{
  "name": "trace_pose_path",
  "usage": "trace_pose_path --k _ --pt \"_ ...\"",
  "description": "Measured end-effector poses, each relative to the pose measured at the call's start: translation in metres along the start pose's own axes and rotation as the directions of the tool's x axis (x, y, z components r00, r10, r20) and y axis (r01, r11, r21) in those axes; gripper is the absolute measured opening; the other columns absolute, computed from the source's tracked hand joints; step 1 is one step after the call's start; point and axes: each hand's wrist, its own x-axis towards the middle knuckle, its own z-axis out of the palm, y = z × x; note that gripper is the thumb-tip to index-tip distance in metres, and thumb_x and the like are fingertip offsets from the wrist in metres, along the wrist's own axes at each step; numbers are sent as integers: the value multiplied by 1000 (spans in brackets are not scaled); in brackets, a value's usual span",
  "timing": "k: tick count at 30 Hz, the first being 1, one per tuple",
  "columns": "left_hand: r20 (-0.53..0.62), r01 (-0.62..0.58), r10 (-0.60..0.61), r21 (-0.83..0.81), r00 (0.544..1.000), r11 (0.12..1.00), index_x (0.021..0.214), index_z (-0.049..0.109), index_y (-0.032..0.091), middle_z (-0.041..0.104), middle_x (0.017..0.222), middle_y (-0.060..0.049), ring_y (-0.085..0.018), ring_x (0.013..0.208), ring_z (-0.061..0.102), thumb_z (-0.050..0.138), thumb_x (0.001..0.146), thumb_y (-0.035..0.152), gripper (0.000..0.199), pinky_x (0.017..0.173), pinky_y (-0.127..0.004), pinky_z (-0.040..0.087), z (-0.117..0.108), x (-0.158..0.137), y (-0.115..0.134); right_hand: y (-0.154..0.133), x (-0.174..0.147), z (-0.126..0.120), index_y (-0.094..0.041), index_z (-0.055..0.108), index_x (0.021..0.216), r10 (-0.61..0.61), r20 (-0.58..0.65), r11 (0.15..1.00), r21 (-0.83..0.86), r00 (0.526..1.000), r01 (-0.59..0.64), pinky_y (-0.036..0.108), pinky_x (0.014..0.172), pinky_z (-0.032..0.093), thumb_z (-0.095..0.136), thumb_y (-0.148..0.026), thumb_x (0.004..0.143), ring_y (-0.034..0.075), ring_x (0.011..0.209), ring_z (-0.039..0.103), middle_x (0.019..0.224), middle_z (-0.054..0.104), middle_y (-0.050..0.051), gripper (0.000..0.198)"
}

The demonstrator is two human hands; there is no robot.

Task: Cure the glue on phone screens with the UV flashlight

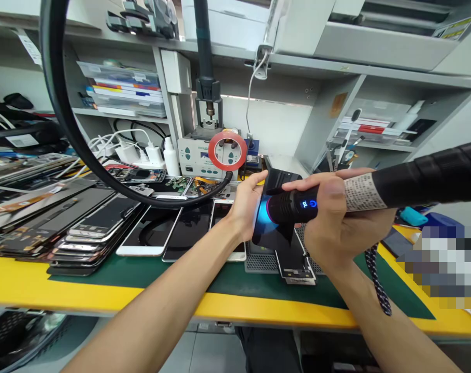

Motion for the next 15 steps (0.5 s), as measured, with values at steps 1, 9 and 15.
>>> trace_pose_path --k 1,9,15 --pt "-2 1 -1 2 1000 1000 111 70 13 76 95 -9 -28 86 73 51 91 45 42 84 -41 57 0 0 0 0 0 1 -22 54 92 3 -10 1000 6 1000 -3 36 65 59 65 -31 90 19 64 71 71 67 -2 15" --pt "2 -6 6 37 1000 999 111 69 14 76 97 -9 -28 83 73 48 92 45 42 82 -42 57 0 0 0 -7 4 4 -23 52 85 39 -103 996 -78 994 -47 35 55 58 63 -27 89 20 53 68 64 65 -4 12" --pt "48 98 -104 108 993 989 108 69 12 77 90 -13 -31 76 73 48 90 52 49 69 -43 58 -3 -1 0 -1 15 5 -24 46 85 -43 -256 996 -89 966 21 32 56 58 58 -23 90 18 56 68 64 58 -8 13"
